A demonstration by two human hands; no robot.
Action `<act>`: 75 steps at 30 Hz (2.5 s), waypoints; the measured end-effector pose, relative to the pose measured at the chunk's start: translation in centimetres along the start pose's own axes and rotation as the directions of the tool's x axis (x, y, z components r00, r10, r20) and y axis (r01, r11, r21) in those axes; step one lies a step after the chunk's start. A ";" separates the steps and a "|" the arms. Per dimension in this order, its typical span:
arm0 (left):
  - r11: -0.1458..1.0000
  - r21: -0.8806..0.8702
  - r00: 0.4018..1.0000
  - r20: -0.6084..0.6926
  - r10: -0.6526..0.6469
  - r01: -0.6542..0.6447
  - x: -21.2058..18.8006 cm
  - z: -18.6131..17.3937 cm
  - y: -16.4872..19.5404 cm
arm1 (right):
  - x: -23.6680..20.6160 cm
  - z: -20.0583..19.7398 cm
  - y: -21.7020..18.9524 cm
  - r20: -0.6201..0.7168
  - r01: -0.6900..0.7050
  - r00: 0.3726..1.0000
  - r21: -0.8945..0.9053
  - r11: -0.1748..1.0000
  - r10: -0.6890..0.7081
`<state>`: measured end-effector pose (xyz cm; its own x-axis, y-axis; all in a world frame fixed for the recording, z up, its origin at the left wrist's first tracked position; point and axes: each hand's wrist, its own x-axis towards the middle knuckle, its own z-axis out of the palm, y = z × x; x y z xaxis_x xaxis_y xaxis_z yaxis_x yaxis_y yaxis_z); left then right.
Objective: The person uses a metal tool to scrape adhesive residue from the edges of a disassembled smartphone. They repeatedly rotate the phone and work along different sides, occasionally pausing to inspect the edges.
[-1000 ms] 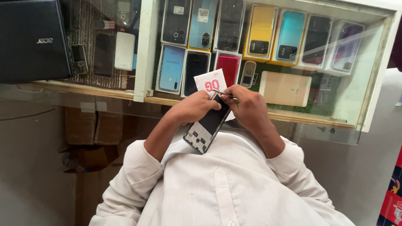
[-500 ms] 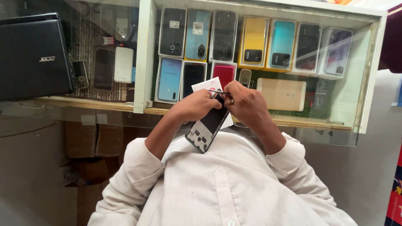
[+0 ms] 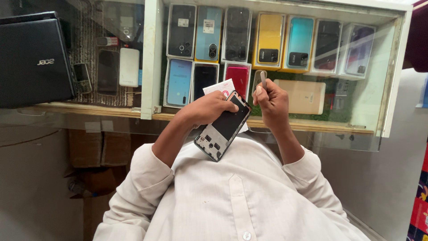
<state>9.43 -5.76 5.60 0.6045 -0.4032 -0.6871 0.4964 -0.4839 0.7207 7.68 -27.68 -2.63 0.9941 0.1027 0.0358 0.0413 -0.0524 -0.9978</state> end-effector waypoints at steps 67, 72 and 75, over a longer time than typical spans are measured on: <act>0.707 -0.705 0.993 0.114 0.042 0.051 -3.3 4.5 -4.6 | -3.7 -2.6 -2.4 0.080 -0.292 0.955 0.055 0.955 0.287; 0.725 -0.678 0.989 0.145 -0.025 0.118 -2.9 4.9 -4.7 | -4.0 -2.5 -5.0 0.317 -0.319 0.901 0.026 0.947 0.295; 0.740 -0.659 0.986 0.162 -0.038 0.137 -2.8 5.0 -4.5 | -3.6 -2.0 -7.0 0.324 -0.351 0.870 -0.125 0.928 0.373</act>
<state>2.39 -6.40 3.81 0.4762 -0.5051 -0.7198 0.8604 0.0989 0.4999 3.97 -29.64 4.37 0.8472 0.3915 -0.3592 -0.2985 -0.2087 -0.9313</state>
